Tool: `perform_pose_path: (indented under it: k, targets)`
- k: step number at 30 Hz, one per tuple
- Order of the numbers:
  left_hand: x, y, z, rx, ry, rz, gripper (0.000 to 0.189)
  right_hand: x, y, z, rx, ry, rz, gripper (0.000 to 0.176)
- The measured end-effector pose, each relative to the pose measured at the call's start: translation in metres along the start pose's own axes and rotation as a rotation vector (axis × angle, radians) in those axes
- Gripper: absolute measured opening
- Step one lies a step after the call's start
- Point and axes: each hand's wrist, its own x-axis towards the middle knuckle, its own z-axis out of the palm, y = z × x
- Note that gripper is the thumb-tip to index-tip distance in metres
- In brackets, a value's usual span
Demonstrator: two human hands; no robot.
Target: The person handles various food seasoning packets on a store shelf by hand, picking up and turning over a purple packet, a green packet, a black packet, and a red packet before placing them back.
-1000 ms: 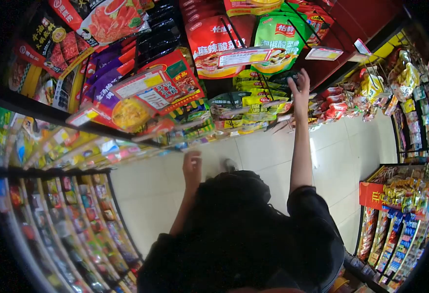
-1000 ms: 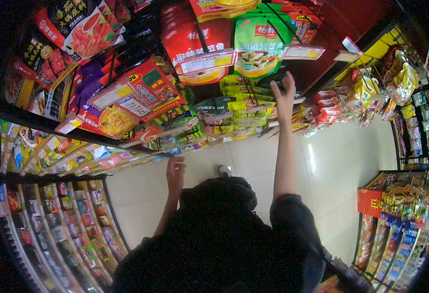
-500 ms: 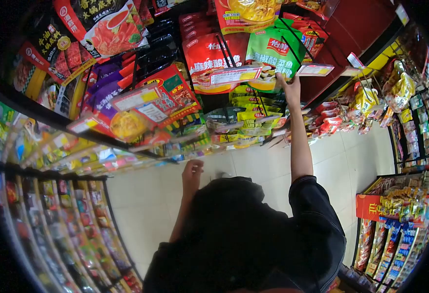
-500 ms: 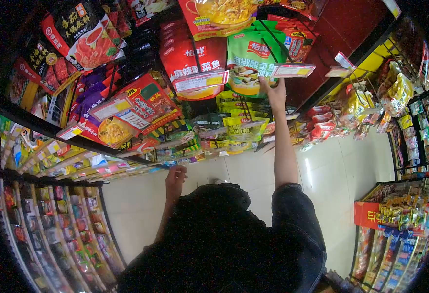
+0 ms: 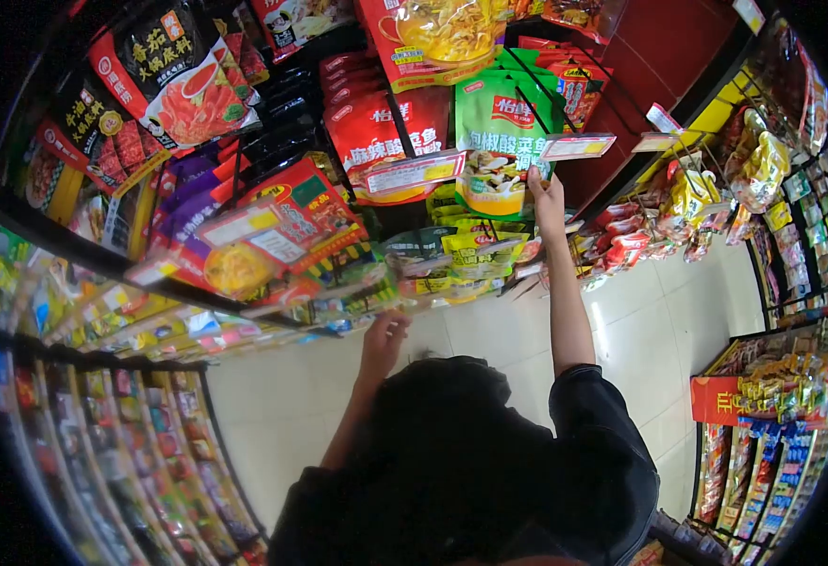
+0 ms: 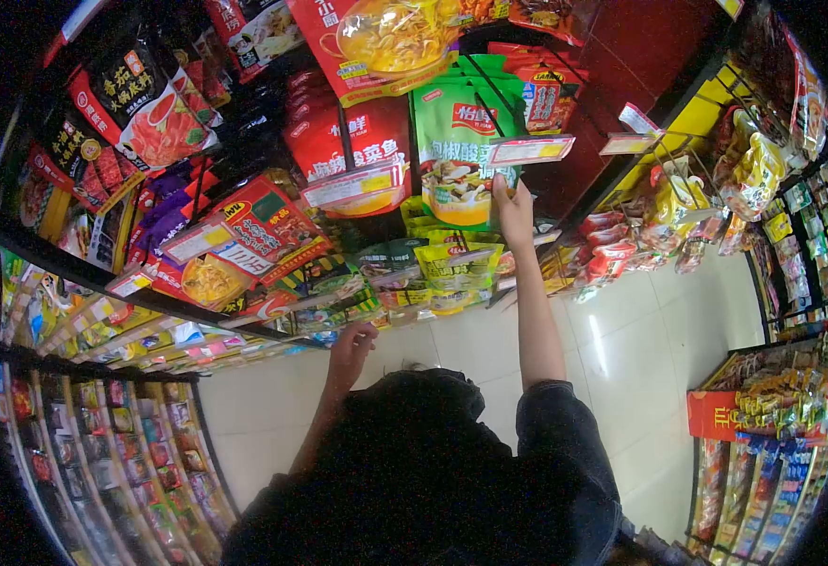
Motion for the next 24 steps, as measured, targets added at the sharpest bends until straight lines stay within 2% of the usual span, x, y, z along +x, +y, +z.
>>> perform_pose_path:
  k: [4, 7, 10, 14, 16, 19, 22, 24]
  targets:
    - [0.02, 0.01, 0.005, 0.012, -0.06, 0.008, 0.017, -0.012, -0.006, -0.006, 0.14, -0.018, 0.114, 0.033]
    - [0.044, 0.032, 0.013, -0.018, -0.038, 0.13, 0.02, -0.022, -0.011, -0.006, 0.22, -0.022, 0.15, 0.032]
    - [0.078, 0.064, 0.02, 0.036, -0.03, 0.19, 0.029, -0.03, -0.011, -0.011, 0.269, -0.024, 0.198, 0.03]
    - [0.114, 0.11, 0.039, -0.111, -0.049, 0.261, 0.044, -0.042, -0.006, -0.015, 0.353, 0.01, 0.251, 0.027]
    - [0.128, 0.127, 0.048, -0.13, -0.094, 0.283, 0.052, -0.052, -0.033, -0.013, 0.373, 0.039, 0.281, 0.025]
    - [0.14, 0.154, 0.063, -0.242, -0.204, 0.333, 0.053, -0.06, -0.021, -0.026, 0.33, 0.029, 0.297, 0.024]
    - [0.147, 0.17, 0.077, -0.381, -0.311, 0.277, 0.051, -0.066, -0.026, -0.031, 0.32, 0.03, 0.288, 0.026]
    - [0.154, 0.174, 0.081, -0.223, -0.261, 0.253, 0.044, -0.071, -0.048, -0.029, 0.311, 0.058, 0.286, 0.026]
